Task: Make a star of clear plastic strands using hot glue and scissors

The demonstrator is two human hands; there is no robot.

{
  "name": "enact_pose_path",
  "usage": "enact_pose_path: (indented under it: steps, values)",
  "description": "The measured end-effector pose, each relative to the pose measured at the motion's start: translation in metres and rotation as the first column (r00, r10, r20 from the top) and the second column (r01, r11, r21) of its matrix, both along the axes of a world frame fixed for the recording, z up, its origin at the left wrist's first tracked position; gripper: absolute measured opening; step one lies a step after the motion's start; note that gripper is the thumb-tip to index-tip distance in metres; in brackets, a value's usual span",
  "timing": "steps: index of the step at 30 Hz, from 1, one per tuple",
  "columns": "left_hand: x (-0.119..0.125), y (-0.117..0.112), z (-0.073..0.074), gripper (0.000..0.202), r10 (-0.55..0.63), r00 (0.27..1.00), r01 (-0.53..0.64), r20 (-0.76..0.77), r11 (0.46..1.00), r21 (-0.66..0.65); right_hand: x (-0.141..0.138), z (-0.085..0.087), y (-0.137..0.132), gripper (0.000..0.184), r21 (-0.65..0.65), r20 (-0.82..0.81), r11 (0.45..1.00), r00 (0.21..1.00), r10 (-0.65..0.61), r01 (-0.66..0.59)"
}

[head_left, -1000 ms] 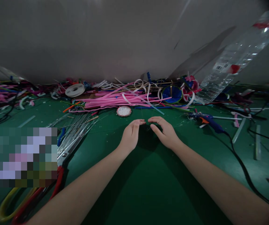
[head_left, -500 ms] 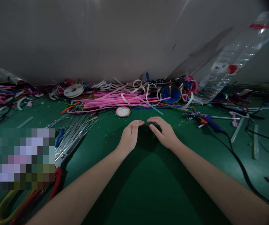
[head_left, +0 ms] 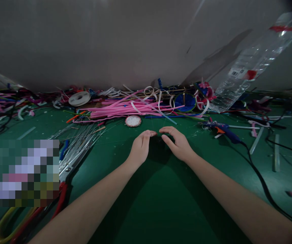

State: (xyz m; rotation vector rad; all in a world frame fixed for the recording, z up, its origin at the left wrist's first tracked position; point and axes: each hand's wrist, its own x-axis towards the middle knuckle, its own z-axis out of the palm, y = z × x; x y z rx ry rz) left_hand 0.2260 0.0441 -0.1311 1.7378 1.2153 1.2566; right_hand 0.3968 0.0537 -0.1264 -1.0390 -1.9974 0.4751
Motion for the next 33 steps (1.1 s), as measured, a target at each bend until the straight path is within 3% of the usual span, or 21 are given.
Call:
enact_pose_path:
  steps: [20, 33]
  values:
    - [-0.0005, -0.0008, 0.0015, 0.044, 0.006, 1.0, -0.006, -0.019, 1.0, -0.026, -0.0003, 0.0004, -0.0002, 0.025, -0.004, -0.009, 1.0, 1.0, 0.003, -0.003]
    - [-0.0006, 0.0, 0.001, 0.042, 0.019, 0.998, -0.017, -0.053, 0.999, 0.039, 0.0001, 0.001, -0.0003, 0.025, -0.017, 0.0, 1.0, 1.0, 0.004, -0.004]
